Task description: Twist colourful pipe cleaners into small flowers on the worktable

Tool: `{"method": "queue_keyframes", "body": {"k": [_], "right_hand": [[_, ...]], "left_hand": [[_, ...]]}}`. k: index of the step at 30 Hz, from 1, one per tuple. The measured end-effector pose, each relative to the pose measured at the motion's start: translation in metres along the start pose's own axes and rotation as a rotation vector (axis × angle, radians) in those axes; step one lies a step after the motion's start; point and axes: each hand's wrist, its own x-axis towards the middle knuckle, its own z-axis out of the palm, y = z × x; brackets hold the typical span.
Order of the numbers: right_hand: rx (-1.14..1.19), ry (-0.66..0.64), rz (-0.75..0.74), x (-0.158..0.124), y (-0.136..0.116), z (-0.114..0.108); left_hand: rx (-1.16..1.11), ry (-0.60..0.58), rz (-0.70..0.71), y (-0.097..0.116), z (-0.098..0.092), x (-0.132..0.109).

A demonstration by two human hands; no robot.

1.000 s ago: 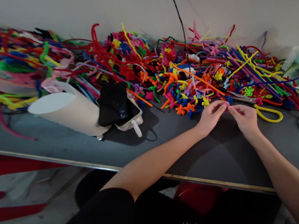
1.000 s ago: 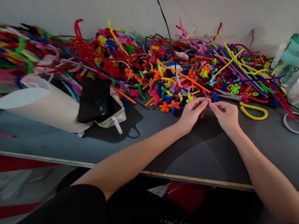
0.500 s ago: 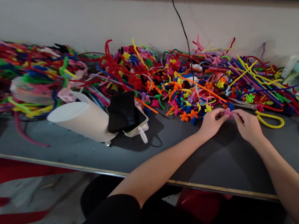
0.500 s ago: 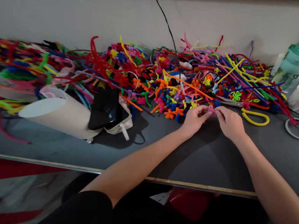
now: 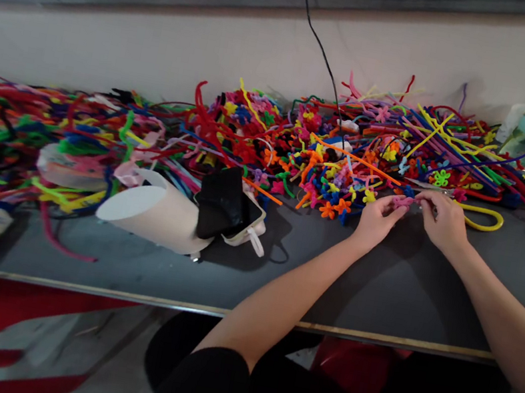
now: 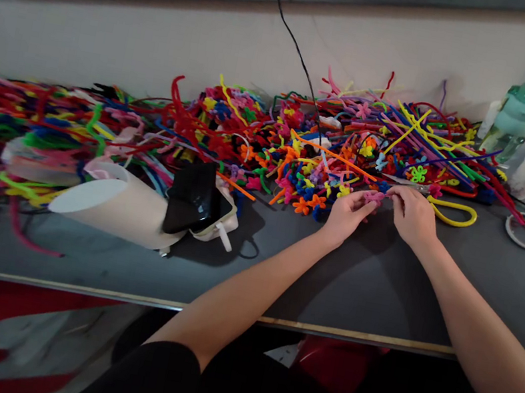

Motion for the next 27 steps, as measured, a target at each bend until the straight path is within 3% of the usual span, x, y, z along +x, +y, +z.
{"method": "queue_keyframes", "body": {"k": [9, 13, 18, 24, 27], "right_hand": [[-0.05, 0.038, -0.068, 0.0, 0.003, -0.005], [-0.006, 0.025, -0.068, 0.002, -0.001, -0.008], [0.235, 0.133, 0.081, 0.004, -0.006, -0.005], [0.515, -0.004, 0.237, 0.002, -0.007, 0.006], [0.506, -0.033, 0.23, 0.0, -0.011, 0.005]], "left_hand": [[0.008, 0.089, 0.007, 0.0, 0.0, -0.001], [0.027, 0.011, 0.046, 0.001, -0.001, 0.0], [0.069, -0.141, 0.17, -0.001, -0.003, 0.001], [0.138, -0.193, 0.234, 0.003, 0.0, -0.004], [0.131, -0.129, 0.221, 0.005, 0.0, -0.006]]}}
